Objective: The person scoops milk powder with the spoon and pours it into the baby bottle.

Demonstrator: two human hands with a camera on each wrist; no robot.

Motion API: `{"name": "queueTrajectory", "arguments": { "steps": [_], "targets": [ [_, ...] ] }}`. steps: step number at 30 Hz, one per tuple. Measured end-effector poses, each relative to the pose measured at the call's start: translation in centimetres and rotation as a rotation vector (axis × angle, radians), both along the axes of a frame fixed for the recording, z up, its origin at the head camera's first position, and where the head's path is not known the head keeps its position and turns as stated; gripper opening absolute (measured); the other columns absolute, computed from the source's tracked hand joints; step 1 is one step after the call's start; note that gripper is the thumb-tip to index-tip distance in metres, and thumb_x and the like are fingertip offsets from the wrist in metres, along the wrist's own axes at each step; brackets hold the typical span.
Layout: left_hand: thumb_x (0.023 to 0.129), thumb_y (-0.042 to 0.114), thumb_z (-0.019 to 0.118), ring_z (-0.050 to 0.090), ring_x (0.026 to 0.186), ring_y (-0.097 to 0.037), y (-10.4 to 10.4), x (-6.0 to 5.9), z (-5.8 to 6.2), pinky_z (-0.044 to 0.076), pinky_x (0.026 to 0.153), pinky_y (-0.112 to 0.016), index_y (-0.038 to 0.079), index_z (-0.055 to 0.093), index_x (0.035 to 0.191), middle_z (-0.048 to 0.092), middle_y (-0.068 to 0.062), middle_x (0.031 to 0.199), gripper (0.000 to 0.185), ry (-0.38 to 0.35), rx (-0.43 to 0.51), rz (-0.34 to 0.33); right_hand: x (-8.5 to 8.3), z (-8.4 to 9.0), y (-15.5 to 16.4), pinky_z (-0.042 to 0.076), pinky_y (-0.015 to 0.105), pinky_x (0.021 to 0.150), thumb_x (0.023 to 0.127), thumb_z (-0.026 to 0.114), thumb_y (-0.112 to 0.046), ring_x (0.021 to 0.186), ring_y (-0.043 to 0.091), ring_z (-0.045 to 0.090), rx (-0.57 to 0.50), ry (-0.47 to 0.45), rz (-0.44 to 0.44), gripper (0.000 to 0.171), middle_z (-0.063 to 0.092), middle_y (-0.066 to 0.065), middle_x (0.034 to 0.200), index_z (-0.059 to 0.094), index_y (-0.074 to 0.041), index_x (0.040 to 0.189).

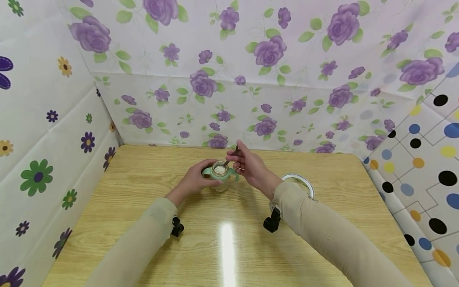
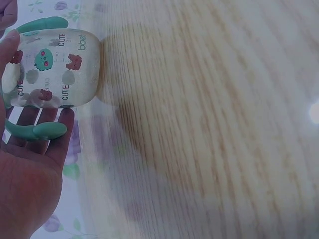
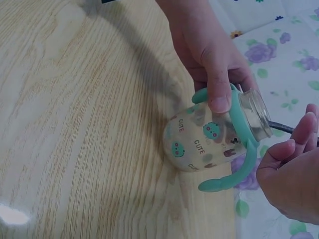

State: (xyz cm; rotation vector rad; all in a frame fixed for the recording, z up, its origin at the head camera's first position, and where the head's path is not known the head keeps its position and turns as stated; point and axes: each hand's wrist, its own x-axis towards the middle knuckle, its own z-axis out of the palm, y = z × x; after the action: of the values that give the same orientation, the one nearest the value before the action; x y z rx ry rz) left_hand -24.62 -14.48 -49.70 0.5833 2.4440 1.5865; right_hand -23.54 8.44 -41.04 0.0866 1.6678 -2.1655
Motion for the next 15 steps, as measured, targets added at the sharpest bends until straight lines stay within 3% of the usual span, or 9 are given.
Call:
{"name": "queueTrajectory", "arguments": {
  "steps": [8, 15],
  "targets": [
    [0.088, 0.022, 0.092, 0.061, 0.129, -0.029, 0.0, 0.1, 0.1, 0.05, 0.11, -0.053, 0.015, 0.058, 0.153, 0.064, -0.008, 0.146, 0.073, -0.002, -0.017, 0.007, 0.0, -0.1, 0.5, 0.042, 0.028, 0.075, 0.115, 0.042, -0.049, 0.075, 0.012, 0.056, 0.051, 0.035, 0.038, 0.05, 0.072, -0.004, 0.093, 0.066, -0.005, 0.12],
    [0.088, 0.021, 0.092, 0.062, 0.127, -0.029, 0.0, 0.1, 0.1, 0.05, 0.109, -0.052, 0.016, 0.059, 0.151, 0.065, -0.007, 0.143, 0.072, -0.004, -0.01, 0.009, -0.1, 0.1, 1.3, 0.045, 0.031, 0.077, 0.112, 0.042, -0.034, 0.078, 0.017, 0.058, 0.165, 0.129, 0.114, 0.044, 0.071, -0.001, 0.094, 0.068, -0.002, 0.124]
  ]
}}
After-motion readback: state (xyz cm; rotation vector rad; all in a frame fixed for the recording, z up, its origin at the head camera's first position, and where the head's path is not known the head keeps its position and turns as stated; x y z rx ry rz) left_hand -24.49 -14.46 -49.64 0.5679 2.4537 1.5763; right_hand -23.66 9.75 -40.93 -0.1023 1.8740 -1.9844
